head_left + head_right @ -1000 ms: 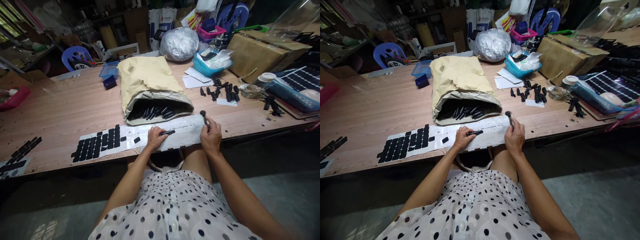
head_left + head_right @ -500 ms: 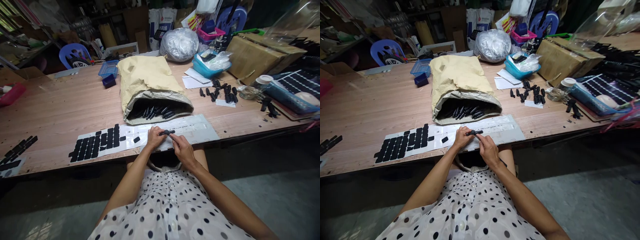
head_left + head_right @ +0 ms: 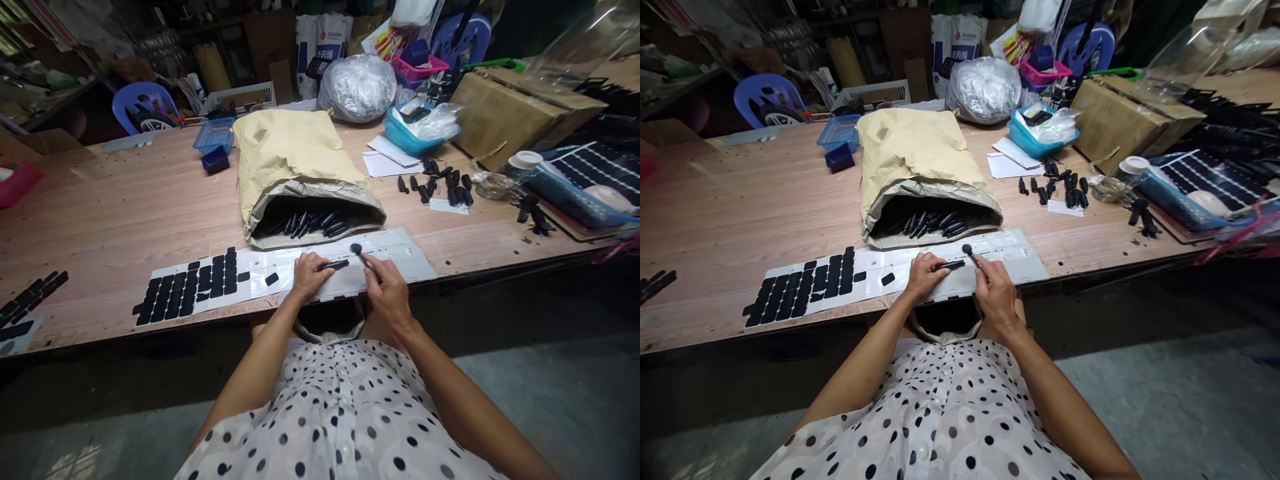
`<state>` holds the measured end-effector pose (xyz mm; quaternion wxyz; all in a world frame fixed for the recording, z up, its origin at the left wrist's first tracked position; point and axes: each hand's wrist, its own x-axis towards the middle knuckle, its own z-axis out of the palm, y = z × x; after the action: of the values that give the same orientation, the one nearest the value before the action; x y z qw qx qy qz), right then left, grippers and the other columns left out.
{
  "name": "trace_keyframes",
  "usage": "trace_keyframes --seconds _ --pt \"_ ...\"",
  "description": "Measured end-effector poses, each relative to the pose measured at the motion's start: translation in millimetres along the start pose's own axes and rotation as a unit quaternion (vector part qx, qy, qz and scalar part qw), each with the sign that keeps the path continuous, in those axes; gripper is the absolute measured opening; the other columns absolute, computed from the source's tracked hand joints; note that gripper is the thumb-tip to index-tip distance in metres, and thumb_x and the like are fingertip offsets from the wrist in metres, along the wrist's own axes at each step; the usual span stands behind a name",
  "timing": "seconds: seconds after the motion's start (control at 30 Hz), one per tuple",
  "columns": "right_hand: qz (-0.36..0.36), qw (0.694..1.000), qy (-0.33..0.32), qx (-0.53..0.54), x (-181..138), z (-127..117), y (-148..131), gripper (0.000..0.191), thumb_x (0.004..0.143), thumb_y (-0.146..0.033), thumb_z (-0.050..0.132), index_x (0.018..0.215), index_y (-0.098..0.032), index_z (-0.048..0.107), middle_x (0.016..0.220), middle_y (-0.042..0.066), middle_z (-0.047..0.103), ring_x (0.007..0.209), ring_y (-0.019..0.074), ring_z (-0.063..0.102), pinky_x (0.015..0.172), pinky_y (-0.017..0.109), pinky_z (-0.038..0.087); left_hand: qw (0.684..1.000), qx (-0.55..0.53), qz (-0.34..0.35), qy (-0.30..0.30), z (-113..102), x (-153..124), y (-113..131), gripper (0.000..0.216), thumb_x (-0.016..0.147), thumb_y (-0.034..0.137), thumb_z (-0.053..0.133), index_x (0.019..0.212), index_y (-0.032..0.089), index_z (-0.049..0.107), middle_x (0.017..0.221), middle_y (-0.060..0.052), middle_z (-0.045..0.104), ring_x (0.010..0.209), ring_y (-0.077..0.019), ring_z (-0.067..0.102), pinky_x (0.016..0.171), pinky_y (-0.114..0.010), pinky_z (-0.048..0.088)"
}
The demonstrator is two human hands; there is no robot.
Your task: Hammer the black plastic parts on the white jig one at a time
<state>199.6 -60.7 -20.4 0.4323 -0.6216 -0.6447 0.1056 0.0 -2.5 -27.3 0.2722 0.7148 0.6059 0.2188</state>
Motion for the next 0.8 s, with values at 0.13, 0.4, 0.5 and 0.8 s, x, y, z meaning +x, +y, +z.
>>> trace_keyframes --seconds 0.13,0.4,0.5,0.8 --pt "0.079 0.988 0.067 -0.117 39.3 -23.0 42.8 0.040 0.095 -0.022 0.049 0.124 -0.024 0.076 0.095 0.009 0.064 0.091 0.0252 0.059 0.082 0.037 0.047 1.000 0.004 0.009 -0.004 -1.1 -0.4 -1.5 0.017 0.096 0.036 0.067 0.102 0.032 0.082 0.095 -0.002 0.071 0.101 -0.0240 0.056 0.096 -0.041 0.043" --pt "0.183 0.935 0.087 -0.290 71.0 -28.0 105.1 0.038 0.088 -0.015 0.053 0.114 -0.022 0.080 0.095 0.012 0.059 0.085 0.0233 0.048 0.068 0.034 0.028 1.000 0.026 -0.001 -0.004 -2.4 0.5 -0.8 0.038 0.107 0.034 0.050 0.076 0.022 0.069 0.089 -0.001 0.067 0.096 -0.0204 0.055 0.091 -0.036 0.041" --pt "0.173 0.930 0.101 -0.308 66.3 -22.1 103.2 0.038 0.088 -0.016 0.053 0.115 -0.022 0.079 0.100 0.013 0.061 0.088 0.0246 0.048 0.069 0.035 0.025 0.999 0.036 -0.001 -0.013 -3.8 1.7 -0.2 0.039 0.107 0.035 0.048 0.078 0.023 0.070 0.089 -0.002 0.066 0.096 -0.0207 0.054 0.091 -0.037 0.042" --pt "0.155 0.932 0.112 -0.310 64.3 -19.7 110.8 0.037 0.088 -0.017 0.054 0.116 -0.020 0.076 0.096 0.012 0.058 0.089 0.0250 0.047 0.069 0.035 0.024 0.974 0.071 0.207 -0.052 4.4 -65.2 -1.9 0.022 0.098 0.044 0.065 0.100 0.029 0.080 0.139 -0.007 0.063 0.128 -0.0295 0.051 0.110 -0.050 0.041"
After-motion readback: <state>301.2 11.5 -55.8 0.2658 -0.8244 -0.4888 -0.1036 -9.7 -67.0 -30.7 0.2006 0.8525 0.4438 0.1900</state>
